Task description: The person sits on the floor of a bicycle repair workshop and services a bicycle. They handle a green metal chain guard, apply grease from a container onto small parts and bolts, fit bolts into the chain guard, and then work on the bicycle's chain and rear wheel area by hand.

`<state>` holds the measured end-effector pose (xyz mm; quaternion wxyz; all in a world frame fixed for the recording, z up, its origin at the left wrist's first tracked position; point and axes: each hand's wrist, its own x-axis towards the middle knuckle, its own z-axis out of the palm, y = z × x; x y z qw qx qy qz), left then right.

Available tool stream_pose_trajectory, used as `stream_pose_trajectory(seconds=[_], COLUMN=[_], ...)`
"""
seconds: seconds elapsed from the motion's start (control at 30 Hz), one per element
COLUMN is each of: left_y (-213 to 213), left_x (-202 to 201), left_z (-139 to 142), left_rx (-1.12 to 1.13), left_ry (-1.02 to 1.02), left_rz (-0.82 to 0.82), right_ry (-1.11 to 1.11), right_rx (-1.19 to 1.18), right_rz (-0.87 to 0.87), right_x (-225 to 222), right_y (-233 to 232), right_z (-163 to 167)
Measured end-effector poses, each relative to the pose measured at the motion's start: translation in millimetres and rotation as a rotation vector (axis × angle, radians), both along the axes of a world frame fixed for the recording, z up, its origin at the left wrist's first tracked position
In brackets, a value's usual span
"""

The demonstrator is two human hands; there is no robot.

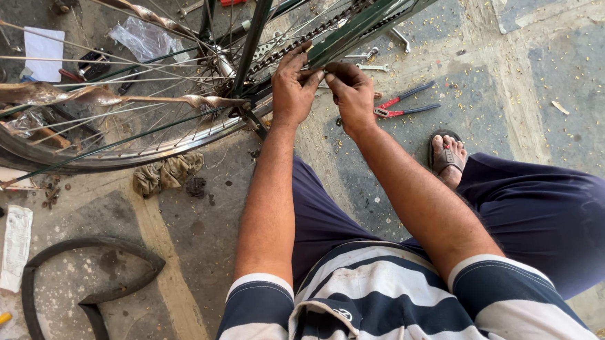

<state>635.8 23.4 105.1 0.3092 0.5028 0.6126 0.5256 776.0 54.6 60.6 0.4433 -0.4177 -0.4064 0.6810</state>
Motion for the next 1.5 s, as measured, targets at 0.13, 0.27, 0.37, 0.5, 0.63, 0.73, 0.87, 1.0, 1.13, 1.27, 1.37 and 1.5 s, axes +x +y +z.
stream_pose_trajectory(seconds=[0.13,0.27,0.37,0.5,0.63,0.73,0.87,1.0,1.13,1.27,1.37,1.5], left_y=[-0.7,-1.6,-1.5,1.3,7.7,8.1,7.7,9.5,12.5,12.3,13.2,15.5], left_x=[-1.3,-1.8,-0.7,1.3,4.3,5.9,9.5,15.0,16.9,15.5,15.7,19.0], left_z=[0.5,2.2,2.1,-2.7,-9.2,-10.3,-6.8,-2.9,-1.4,-4.0,-8.3,-11.9], left_rx=[0.037,0.050,0.006,0.054,0.058,0.042,0.002,-0.021,0.046,-0.043,0.017,0.035], left_ry=[0.015,0.014,-0.035,0.001,-0.112,-0.130,-0.097,-0.091,-0.108,-0.040,-0.025,0.000], left_rz=[-0.007,-0.011,-0.002,0.019,0.052,0.078,0.119,0.160,0.160,0.192,0.171,0.221], right_ry=[0.033,0.042,0.051,0.150,0.087,-0.009,0.101,0.064,0.224,0.529,0.558,0.572], right_rx=[0.129,0.122,0.150,0.050,0.012,-0.007,-0.103,-0.424,-0.494,-0.554,-0.547,-0.521], right_rz=[-0.030,-0.053,-0.052,-0.112,-0.135,-0.111,-0.075,-0.001,0.153,0.240,0.228,0.288], right_x=[-4.7,-7.7,-6.5,2.5,13.2,15.1,12.1,9.1,-0.5,-6.8,-5.4,-2.2], right_y=[4.0,10.1,11.7,14.5,22.0,25.0,28.8,39.7,53.2,57.8,53.9,51.5], right_z=[-4.1,-7.4,-11.0,-21.8,-39.4,-52.5,-62.4,-64.2,-62.6,-61.9,-61.5,-59.4])
